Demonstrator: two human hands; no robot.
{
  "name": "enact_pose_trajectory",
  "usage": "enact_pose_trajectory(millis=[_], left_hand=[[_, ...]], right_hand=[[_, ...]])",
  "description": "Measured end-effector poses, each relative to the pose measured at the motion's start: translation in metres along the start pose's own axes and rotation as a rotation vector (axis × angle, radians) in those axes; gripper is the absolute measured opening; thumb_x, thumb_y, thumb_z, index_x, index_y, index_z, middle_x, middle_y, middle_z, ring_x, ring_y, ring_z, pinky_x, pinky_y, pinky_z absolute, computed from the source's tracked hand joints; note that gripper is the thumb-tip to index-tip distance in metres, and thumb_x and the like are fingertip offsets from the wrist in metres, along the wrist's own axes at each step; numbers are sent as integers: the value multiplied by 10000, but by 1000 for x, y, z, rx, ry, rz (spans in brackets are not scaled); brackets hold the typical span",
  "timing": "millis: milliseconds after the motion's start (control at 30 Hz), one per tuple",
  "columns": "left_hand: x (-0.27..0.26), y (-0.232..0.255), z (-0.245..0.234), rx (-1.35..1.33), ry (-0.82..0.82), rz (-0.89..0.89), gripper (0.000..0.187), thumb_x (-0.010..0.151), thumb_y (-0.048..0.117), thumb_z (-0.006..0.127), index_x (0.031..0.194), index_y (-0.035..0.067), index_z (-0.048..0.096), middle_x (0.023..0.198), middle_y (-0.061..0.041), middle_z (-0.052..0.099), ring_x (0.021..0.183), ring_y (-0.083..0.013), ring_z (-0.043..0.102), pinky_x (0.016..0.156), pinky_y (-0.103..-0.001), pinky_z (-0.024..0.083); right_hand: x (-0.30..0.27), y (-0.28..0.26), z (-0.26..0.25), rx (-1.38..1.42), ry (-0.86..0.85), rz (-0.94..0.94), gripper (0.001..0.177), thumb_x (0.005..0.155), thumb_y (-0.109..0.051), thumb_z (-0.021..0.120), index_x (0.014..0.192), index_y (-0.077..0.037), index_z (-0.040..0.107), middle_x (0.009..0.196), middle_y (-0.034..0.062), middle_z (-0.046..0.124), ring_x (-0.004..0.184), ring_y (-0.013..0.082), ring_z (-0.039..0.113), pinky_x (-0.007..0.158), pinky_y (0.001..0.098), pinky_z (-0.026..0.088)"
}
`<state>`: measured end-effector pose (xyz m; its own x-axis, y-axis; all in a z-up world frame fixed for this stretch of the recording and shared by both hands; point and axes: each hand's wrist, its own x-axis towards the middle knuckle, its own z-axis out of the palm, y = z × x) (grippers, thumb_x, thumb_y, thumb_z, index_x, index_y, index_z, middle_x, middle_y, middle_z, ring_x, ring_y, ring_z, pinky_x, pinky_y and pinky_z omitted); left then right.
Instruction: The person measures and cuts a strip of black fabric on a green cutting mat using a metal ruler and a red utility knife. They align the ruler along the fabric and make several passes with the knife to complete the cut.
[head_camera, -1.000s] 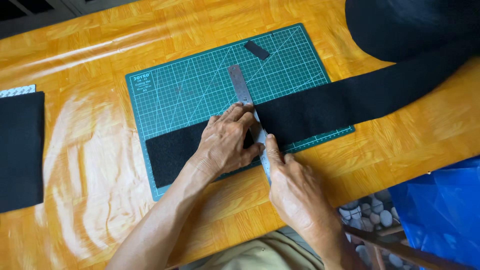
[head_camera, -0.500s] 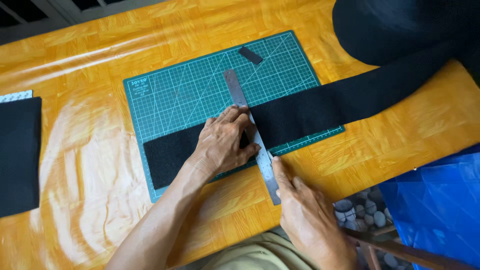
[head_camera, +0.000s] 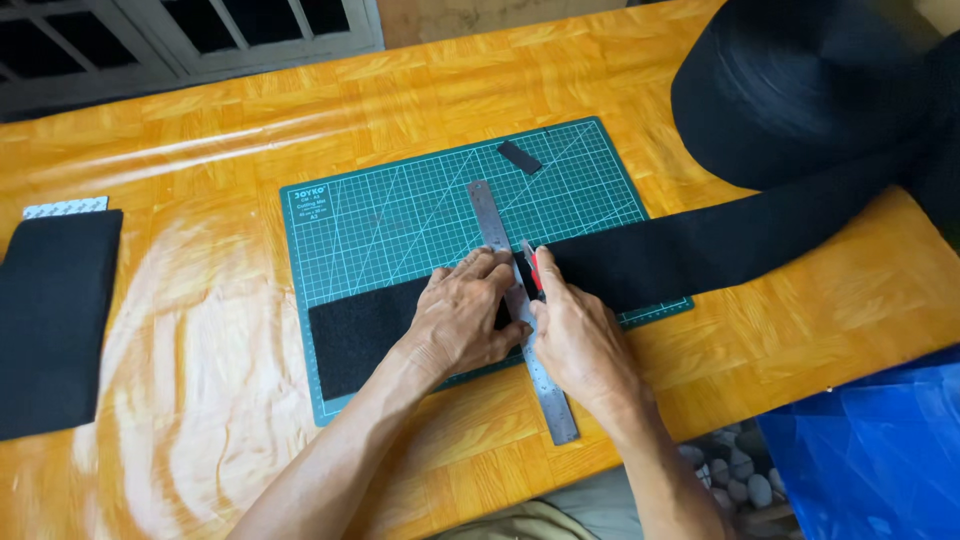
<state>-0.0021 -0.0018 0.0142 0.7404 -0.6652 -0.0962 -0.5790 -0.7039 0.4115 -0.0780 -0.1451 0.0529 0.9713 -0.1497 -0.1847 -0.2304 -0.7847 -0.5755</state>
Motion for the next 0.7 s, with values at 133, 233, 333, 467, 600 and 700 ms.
enact_pose_trajectory(millis=[133,233,333,467,600,700], left_hand=[[2,-1,0,1,8,7,511,801,493,742,1165,159,611,1504,-54,522,1491,-304,409,1103,-504,417],[1,-1,1,2,-1,2,523,798,501,740,1172,159,609,1502,-55,522,1493,-303,404,1104,-506,416],[1,0,0,1,-6,3,539,794,510,740,1174,153,603,1501,-58,520,1495,-306,400,1107,-508,415],[1,1,-1,33,2,12,554,770,452,777,1201,156,595,1498,-50,521,1490,-297,409,1090,-495,431],[3,-1,2,32,13,30,567,771,494,772,1192,154,602,1502,-54,523,1491,-295,408,1086,-494,437],[1,-2,1,23,33,26,560,789,518,751,1182,148,602,1506,-50,524,1490,-287,409,1079,-488,442]], right_hand=[[6,4,6,-32,-40,22,608,1009,-147,486,1597,-91,343,1098,298,697,1041,472,706,843,570,598],[4,0,6,-70,-61,14,631,1000,-148,494,1606,-99,321,1099,306,691,1061,496,689,865,606,581],[4,-5,4,-144,-101,24,677,974,-129,488,1621,-128,288,1088,279,691,1053,481,696,872,608,583],[11,-16,0,-276,-161,49,803,901,-111,575,1639,-123,259,1084,247,684,1025,475,706,849,607,595],[8,-20,-4,-261,-169,51,821,894,-91,591,1641,-98,250,1071,270,685,1007,483,713,839,607,601],[1,-19,-2,-277,-208,65,838,890,-97,598,1639,-96,223,1114,285,669,1030,510,703,855,635,586]])
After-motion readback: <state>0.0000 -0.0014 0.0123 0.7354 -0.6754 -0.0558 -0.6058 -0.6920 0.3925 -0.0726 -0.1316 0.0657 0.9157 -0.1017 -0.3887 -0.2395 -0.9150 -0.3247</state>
